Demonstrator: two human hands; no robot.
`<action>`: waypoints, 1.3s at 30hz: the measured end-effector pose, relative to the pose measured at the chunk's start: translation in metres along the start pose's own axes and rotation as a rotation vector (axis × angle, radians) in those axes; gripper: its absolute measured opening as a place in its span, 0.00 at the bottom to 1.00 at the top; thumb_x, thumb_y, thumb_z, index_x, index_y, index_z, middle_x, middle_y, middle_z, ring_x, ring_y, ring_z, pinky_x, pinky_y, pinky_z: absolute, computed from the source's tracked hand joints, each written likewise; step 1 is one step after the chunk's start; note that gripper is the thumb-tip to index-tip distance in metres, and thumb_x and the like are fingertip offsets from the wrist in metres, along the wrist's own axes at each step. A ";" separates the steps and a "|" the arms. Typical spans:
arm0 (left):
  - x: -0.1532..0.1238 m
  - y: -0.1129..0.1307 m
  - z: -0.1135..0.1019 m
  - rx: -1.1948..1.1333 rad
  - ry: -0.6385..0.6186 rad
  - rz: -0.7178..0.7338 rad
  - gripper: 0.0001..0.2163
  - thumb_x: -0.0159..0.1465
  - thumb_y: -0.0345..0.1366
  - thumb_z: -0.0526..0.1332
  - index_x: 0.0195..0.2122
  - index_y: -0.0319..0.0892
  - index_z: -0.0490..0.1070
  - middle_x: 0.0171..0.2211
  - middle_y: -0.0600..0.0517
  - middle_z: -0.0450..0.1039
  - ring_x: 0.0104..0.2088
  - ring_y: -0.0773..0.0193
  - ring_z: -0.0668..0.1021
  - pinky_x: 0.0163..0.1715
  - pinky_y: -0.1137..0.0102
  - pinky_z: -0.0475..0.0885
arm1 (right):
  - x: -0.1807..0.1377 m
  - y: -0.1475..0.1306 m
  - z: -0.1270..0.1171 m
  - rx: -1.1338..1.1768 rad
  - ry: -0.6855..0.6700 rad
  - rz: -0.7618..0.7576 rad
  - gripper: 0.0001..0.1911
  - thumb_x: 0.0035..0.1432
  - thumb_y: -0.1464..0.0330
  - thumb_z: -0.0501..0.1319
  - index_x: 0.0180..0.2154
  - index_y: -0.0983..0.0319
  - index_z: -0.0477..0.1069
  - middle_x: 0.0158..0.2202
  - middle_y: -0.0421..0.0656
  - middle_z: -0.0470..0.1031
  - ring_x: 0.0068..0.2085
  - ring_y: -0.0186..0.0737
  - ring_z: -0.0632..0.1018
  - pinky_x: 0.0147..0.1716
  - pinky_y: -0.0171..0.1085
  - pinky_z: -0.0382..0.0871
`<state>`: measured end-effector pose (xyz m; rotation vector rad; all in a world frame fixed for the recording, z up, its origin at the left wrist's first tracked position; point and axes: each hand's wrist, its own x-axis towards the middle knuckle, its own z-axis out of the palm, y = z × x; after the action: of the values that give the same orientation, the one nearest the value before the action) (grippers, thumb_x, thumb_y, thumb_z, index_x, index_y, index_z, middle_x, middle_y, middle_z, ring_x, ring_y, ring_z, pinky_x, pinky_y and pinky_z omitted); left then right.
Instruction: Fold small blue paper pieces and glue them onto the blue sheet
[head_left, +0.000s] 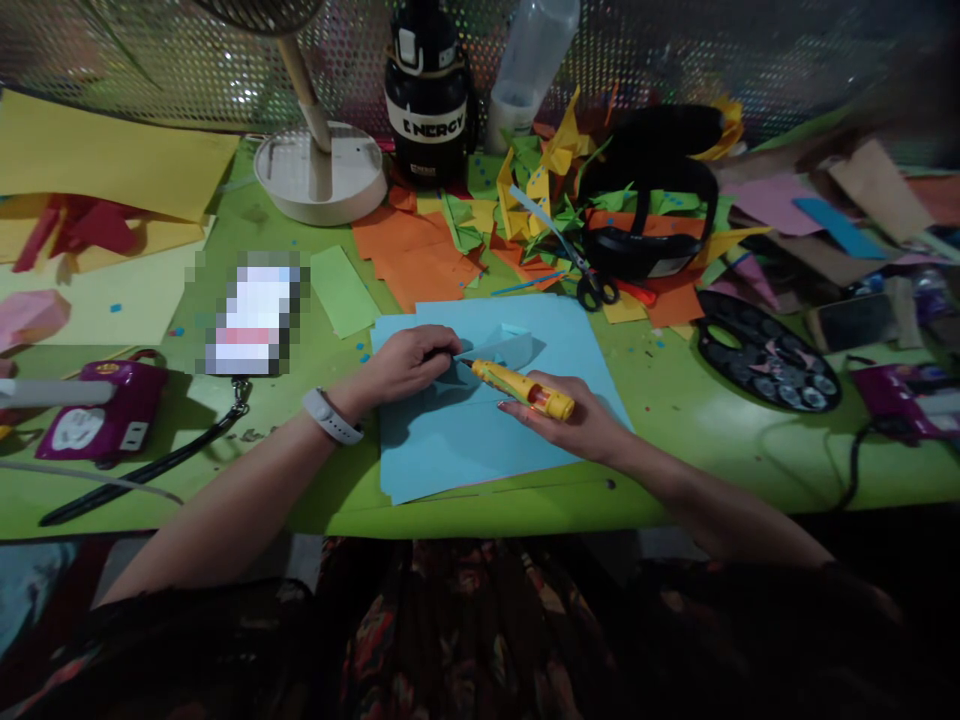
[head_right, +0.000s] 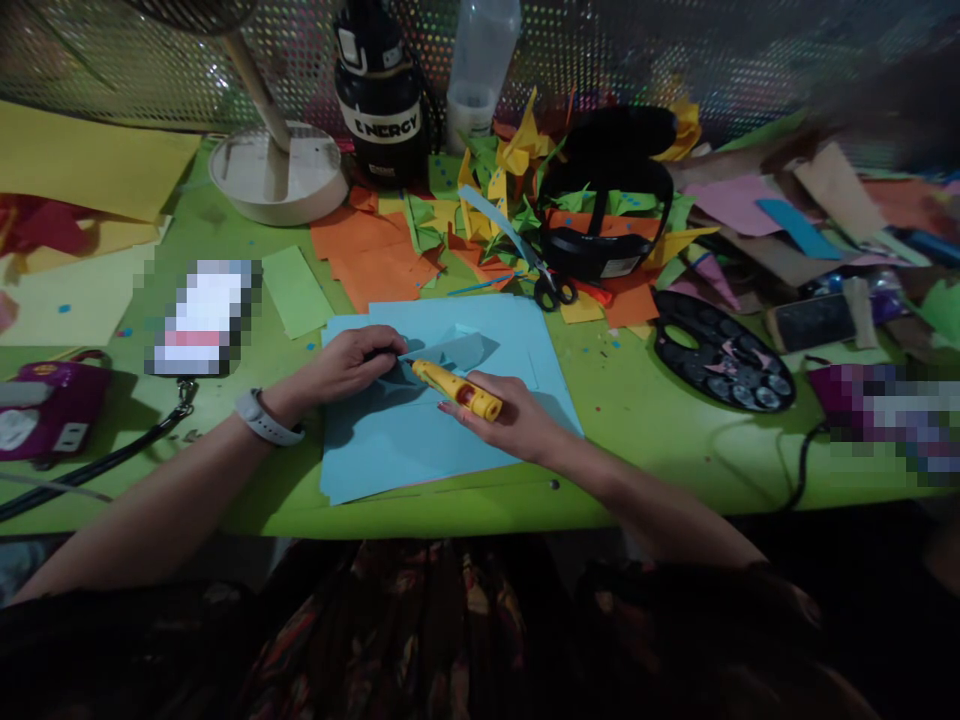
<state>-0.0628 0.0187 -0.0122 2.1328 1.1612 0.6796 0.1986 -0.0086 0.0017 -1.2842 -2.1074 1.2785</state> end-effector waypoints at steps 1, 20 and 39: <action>0.000 0.000 0.000 -0.003 0.000 -0.001 0.09 0.64 0.30 0.52 0.38 0.41 0.73 0.34 0.51 0.75 0.32 0.67 0.74 0.36 0.69 0.70 | 0.000 0.000 0.000 0.000 -0.001 0.001 0.15 0.58 0.57 0.64 0.29 0.60 0.65 0.23 0.35 0.58 0.24 0.30 0.59 0.23 0.35 0.56; 0.001 0.002 -0.001 -0.033 -0.009 -0.027 0.10 0.63 0.31 0.52 0.37 0.41 0.73 0.35 0.50 0.75 0.33 0.66 0.74 0.37 0.69 0.70 | -0.001 0.001 0.000 -0.023 -0.003 0.004 0.16 0.58 0.55 0.63 0.28 0.59 0.65 0.22 0.36 0.59 0.24 0.30 0.59 0.21 0.34 0.54; 0.000 0.002 -0.001 -0.042 -0.014 -0.036 0.09 0.63 0.32 0.52 0.37 0.41 0.73 0.34 0.51 0.75 0.33 0.66 0.74 0.37 0.69 0.70 | -0.001 0.000 -0.001 -0.050 -0.004 0.001 0.18 0.58 0.54 0.62 0.27 0.58 0.62 0.21 0.35 0.58 0.23 0.31 0.58 0.20 0.35 0.54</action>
<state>-0.0626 0.0181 -0.0100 2.0738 1.1654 0.6657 0.1997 -0.0092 0.0022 -1.3036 -2.1547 1.2373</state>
